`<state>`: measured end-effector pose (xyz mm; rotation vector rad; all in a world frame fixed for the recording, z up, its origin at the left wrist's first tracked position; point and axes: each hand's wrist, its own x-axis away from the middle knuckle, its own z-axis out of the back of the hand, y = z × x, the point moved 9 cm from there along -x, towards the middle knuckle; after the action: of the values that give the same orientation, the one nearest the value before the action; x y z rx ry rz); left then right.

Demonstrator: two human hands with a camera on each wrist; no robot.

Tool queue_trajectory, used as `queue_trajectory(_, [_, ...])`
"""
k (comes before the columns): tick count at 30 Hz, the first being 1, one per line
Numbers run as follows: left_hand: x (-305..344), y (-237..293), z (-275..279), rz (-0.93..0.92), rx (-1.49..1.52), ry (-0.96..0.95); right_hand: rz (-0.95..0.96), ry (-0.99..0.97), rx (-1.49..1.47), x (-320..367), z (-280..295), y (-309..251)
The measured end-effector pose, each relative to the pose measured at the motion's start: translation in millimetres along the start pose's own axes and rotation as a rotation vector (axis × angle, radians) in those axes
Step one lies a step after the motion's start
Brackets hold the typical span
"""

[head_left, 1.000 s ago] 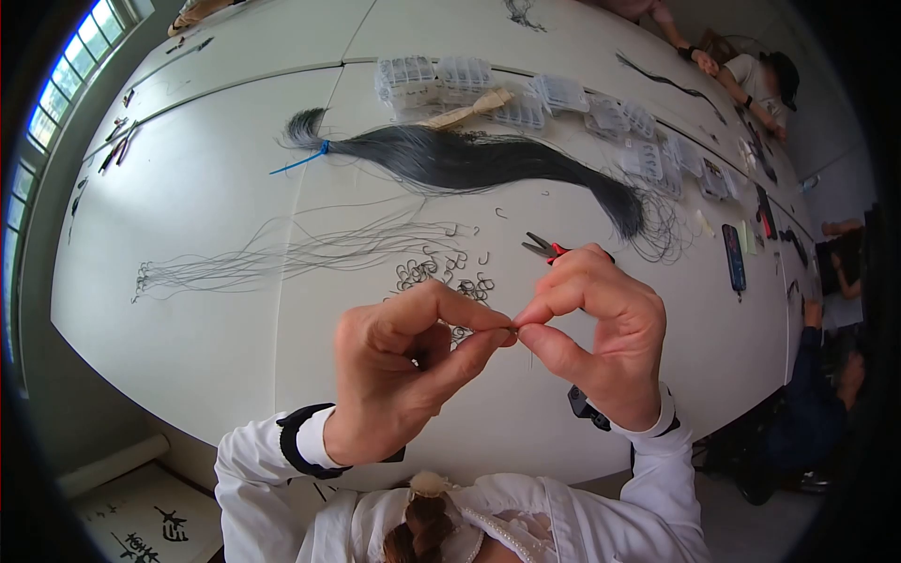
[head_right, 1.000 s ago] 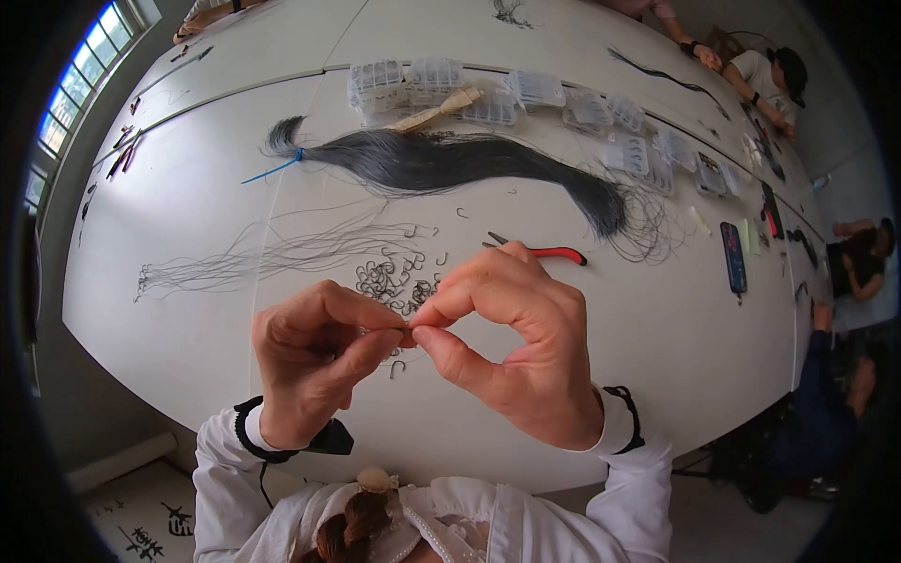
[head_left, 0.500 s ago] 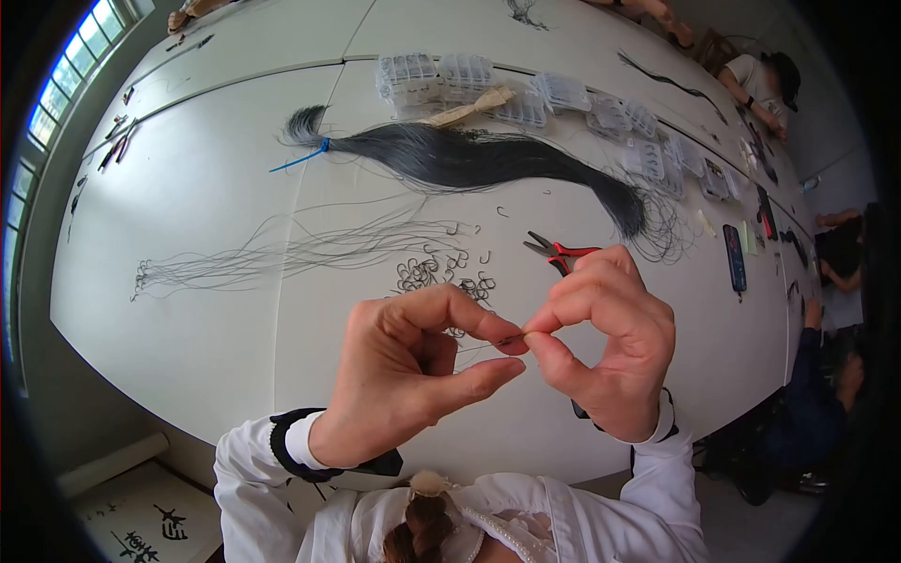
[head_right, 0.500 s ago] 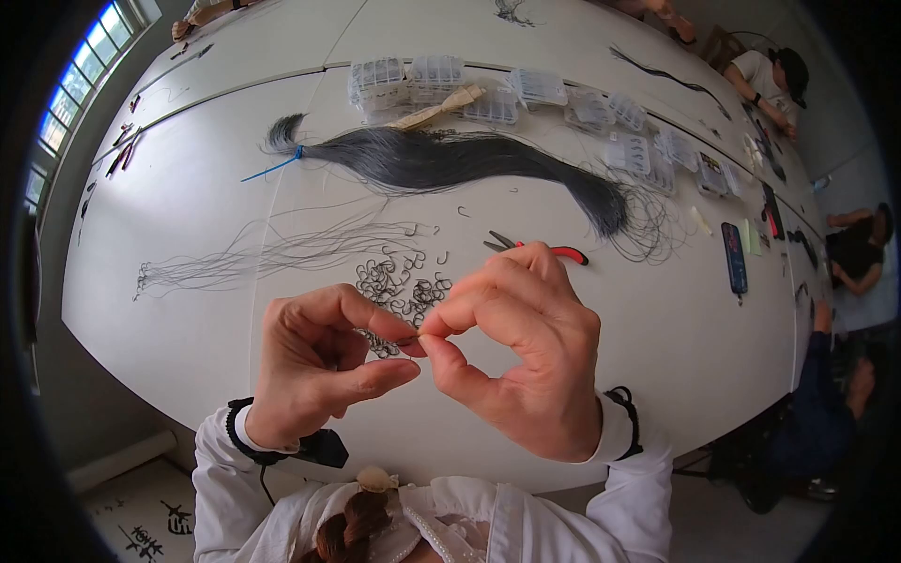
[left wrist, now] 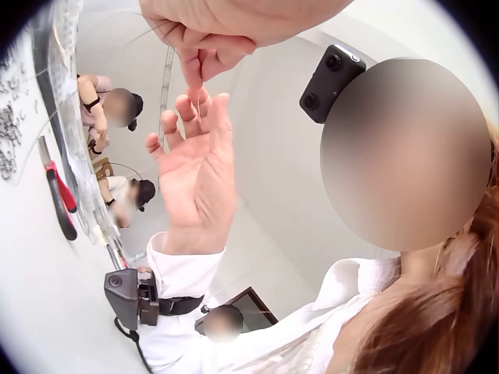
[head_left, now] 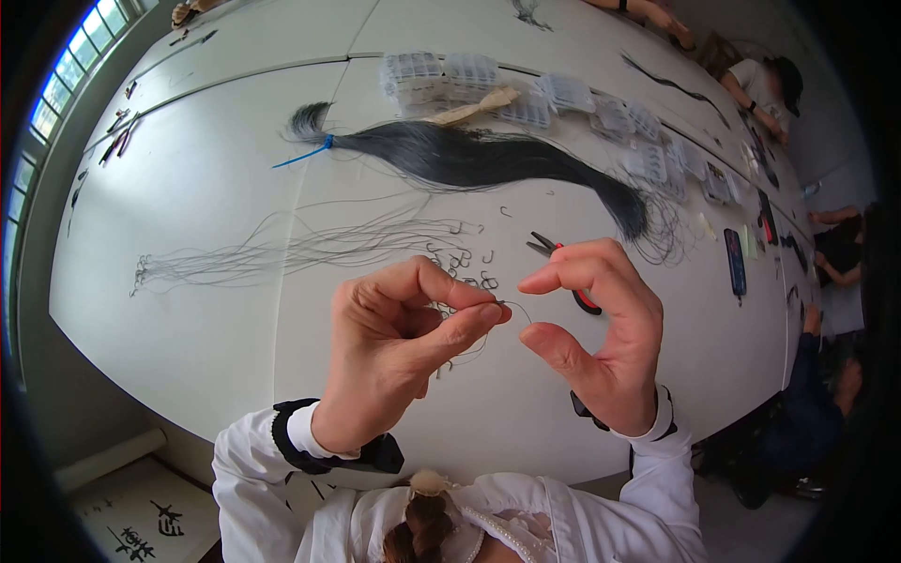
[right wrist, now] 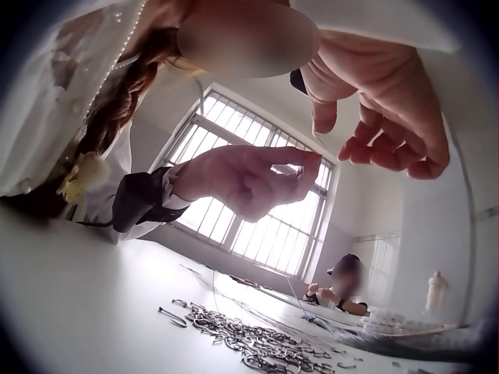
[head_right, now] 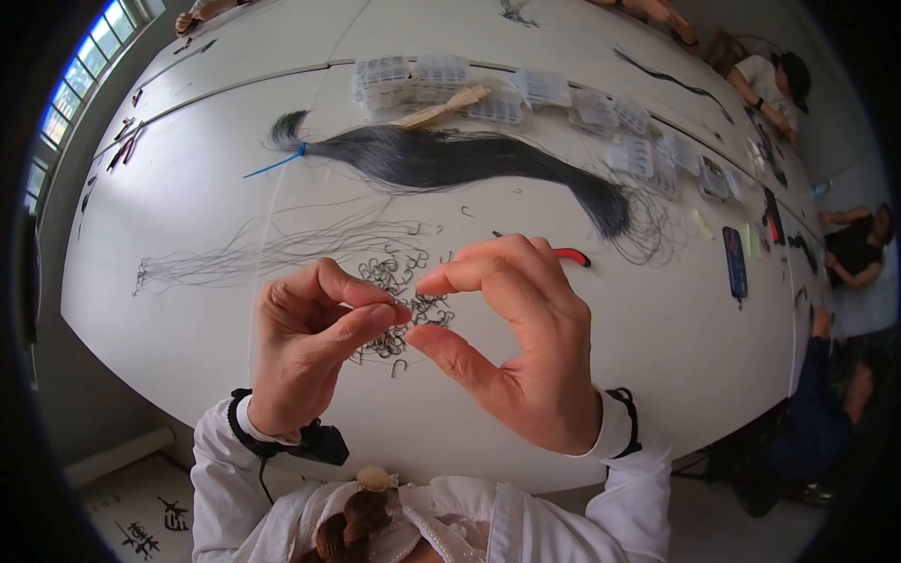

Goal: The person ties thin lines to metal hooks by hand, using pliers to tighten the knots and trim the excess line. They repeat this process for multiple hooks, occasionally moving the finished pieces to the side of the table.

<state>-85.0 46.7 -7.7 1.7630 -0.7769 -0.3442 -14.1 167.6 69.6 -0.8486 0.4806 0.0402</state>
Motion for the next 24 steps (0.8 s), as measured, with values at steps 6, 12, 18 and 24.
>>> queue_trajectory(6, [0,12,6,-0.239,0.064,0.089,-0.267,-0.285,-0.507,15,-50,35])
queue_trajectory(12, [2,8,3,-0.223,-0.035,0.037,-0.701,-0.256,-1.027,35,-76,45])
queue_trajectory(18, [0,6,7,-0.153,-0.052,0.059,-0.321,-0.185,-0.572,22,-52,29])
queue_trajectory(24, [-18,3,23,-0.099,0.03,0.118,0.085,-0.228,-0.166,23,-40,-32])
